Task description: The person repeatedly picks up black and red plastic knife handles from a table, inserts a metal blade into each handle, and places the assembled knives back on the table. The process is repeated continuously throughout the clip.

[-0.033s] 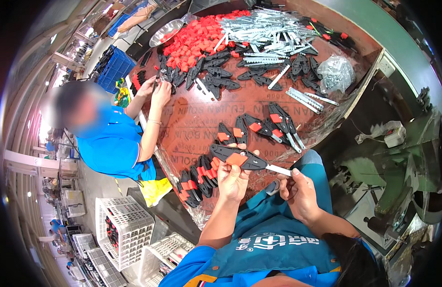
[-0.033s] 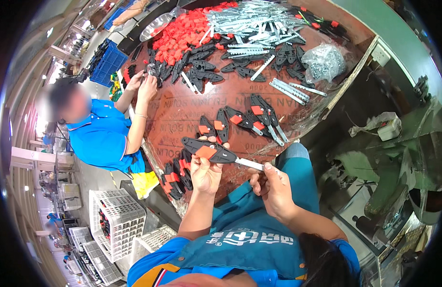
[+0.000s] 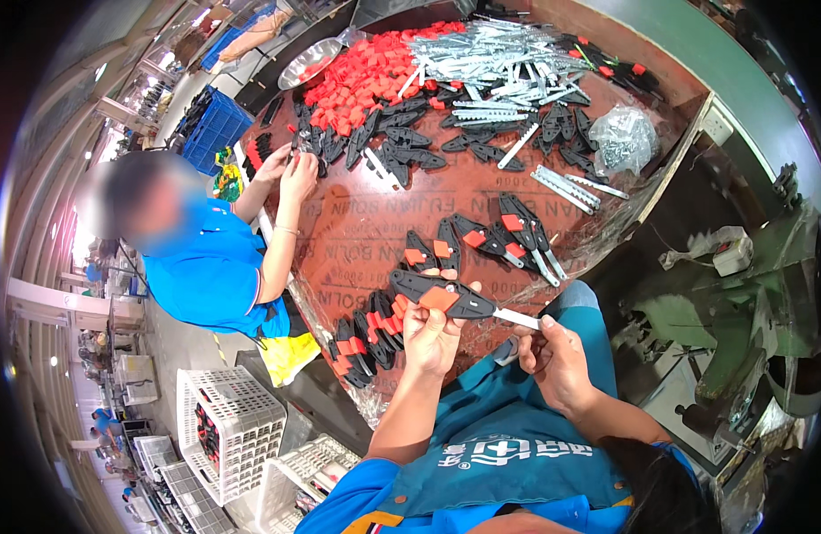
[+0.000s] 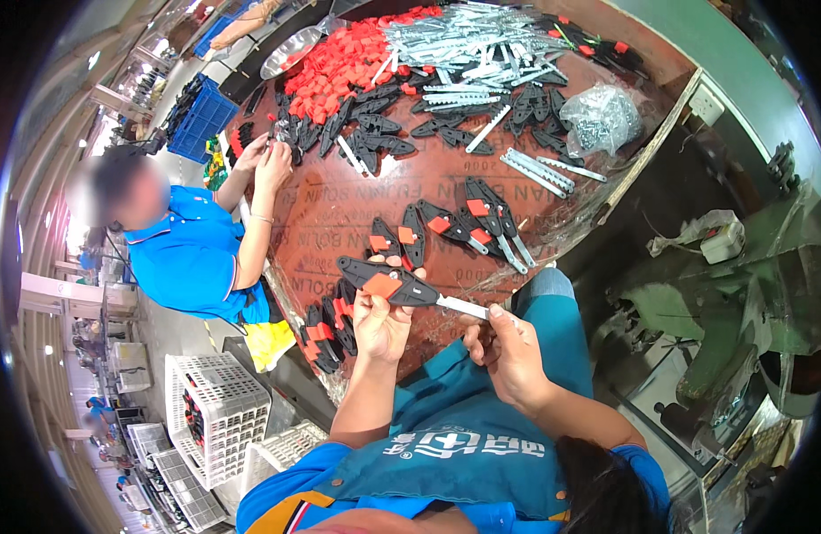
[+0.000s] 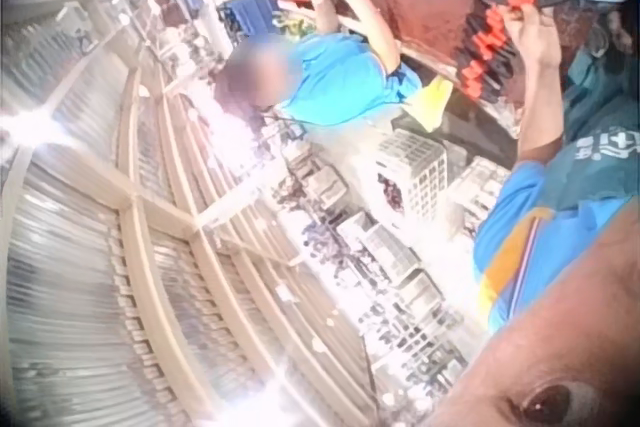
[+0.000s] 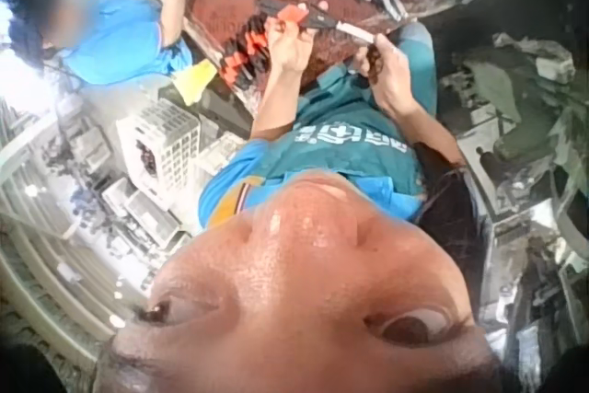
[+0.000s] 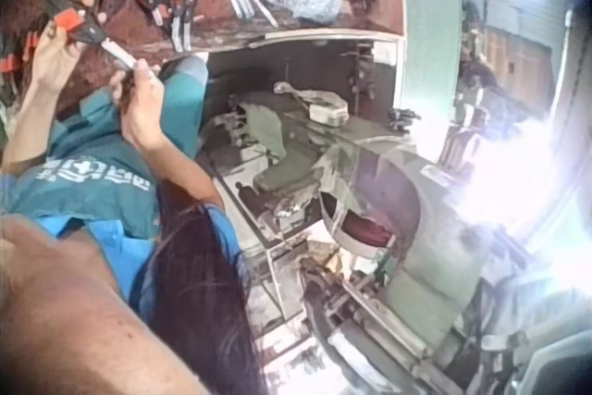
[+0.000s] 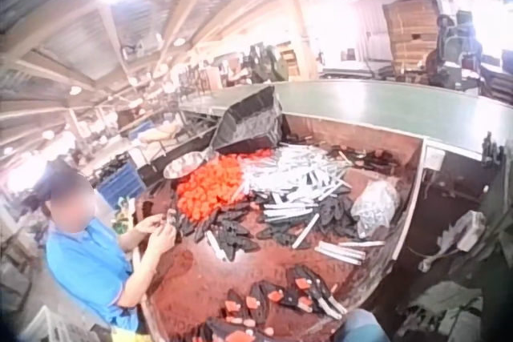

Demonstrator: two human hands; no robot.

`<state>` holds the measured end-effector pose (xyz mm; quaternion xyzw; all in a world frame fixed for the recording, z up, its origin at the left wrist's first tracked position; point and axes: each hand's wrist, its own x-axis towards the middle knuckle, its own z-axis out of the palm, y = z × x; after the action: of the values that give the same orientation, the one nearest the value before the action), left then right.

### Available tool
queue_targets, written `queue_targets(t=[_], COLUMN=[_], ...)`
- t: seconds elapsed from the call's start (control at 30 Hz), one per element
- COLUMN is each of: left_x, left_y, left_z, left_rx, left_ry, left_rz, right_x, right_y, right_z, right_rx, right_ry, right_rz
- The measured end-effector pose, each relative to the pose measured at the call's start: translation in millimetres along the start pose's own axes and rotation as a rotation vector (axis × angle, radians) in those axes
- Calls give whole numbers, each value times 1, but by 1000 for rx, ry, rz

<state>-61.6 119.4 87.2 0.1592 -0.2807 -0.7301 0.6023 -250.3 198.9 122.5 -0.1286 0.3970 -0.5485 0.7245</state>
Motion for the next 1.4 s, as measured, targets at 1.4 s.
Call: queue_targets(t=[1.4], left_x=[27], left_y=[-1], left_z=[15], left_rx=[41], left_ry=[232], left_rz=[-383], right_x=[-7], right_y=[32], right_z=[-15], right_rx=[-482], right_ry=[-340], right_rz=[68])
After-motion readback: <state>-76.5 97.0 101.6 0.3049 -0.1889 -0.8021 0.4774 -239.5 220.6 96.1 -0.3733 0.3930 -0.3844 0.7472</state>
